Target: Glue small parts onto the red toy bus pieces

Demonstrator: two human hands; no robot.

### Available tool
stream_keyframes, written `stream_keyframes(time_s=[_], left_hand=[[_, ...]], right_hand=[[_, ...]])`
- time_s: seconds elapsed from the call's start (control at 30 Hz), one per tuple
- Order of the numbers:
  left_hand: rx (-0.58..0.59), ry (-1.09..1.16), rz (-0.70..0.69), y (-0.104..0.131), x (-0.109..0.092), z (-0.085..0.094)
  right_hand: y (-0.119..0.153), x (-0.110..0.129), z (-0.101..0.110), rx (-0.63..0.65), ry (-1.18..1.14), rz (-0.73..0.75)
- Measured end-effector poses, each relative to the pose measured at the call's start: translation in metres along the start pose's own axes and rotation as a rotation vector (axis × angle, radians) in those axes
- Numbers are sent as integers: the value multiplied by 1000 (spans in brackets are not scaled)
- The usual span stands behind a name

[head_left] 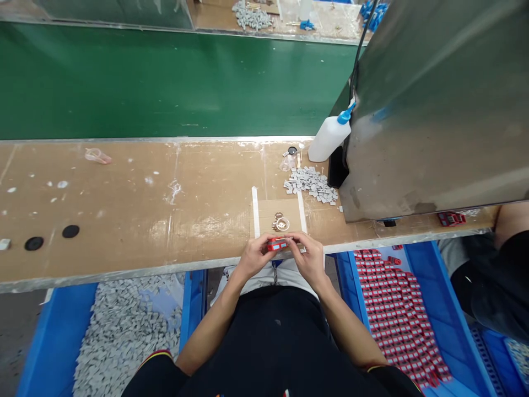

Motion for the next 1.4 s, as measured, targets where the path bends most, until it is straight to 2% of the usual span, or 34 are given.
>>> stream_keyframes(time_s=[0.2,0.4,0.6,0.73,0.87,1.0,1.17,1.27,1.4], left_hand=[[4,1,6,1,1,0],[4,-1,8,0,2,0],[8,10,18,0,2,0],[2,22,29,1,3,1],[-11,31,40,2,5,3],[-6,60,48,1,7,3],[-2,105,50,0,10,3],[0,123,51,1,11,4],[6,142,54,3,11,5]], right_hand=[[2,-2,3,0,58,13],[2,2,2,28,14,64],[1,0,-1,28,-12,36],[1,-6,6,-21,-15,-9],[-8,-17,12,-137,-23,-64],[-19,-25,2,-173,4,-32],[-26,-32,-13,-61,88,47],[-42,-40,-8,-26,238,106],[-89,-57,-3,68,460,137]])
Point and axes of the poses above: each hand's wrist, its own y-axis away from the middle knuckle, its own z-axis out of the back of the hand, x = y × z, the point moved 4 cm from there along -y, towards the middle knuckle, and after that the axes turned 15 degrees about y, right-handed, at the moved point
